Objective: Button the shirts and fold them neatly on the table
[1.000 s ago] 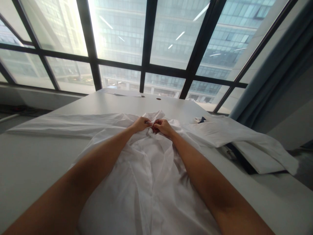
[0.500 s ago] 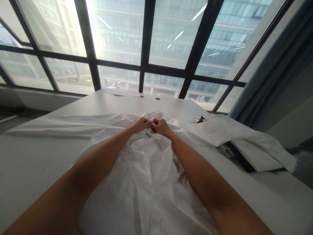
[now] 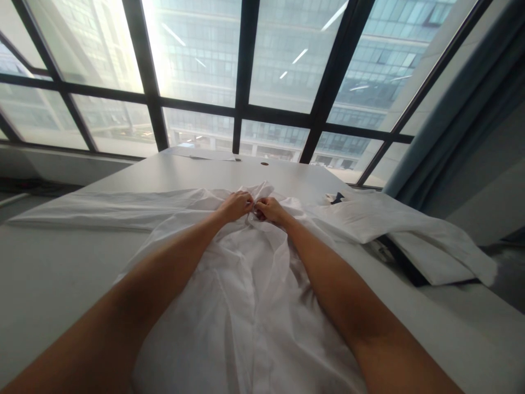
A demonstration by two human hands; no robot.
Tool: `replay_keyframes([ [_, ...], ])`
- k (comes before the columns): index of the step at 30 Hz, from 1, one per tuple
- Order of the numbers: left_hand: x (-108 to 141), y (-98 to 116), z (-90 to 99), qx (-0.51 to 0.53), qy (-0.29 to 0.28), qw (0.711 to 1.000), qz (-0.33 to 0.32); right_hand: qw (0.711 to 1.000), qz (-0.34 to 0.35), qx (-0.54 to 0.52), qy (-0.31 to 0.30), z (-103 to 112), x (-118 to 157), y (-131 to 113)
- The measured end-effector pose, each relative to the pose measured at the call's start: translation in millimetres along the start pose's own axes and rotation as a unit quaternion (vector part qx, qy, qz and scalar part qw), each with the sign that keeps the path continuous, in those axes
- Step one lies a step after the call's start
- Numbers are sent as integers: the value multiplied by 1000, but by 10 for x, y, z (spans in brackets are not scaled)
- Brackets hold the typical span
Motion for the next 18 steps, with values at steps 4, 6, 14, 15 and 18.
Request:
replay_keyframes([
  [4, -4, 66, 20, -81, 0, 994, -69, 998, -41, -34, -35, 37, 19, -41],
  [6, -6, 76, 23, -99, 2, 991, -88, 997, -59, -31, -45, 66, 32, -56],
  [14, -23, 16, 66, -24, -11, 999, -36, 997, -48, -2, -67, 90, 63, -80],
  [15, -28, -12, 61, -5, -14, 1000, -16, 997, -42, 3, -67, 89, 64, -82],
  [18, -41, -118, 15, 55, -26, 998, 34, 997, -28, 13, -65, 85, 66, -85],
])
Point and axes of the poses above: each hand's wrist, its own x-axis away from the middle knuckle, its own z-axis out of the back of the hand, y = z × x, the point moved 4 cm from there along -x, towards the middle knuckle, and after that the axes turned 5 degrees about y, right-handed, at the moved point
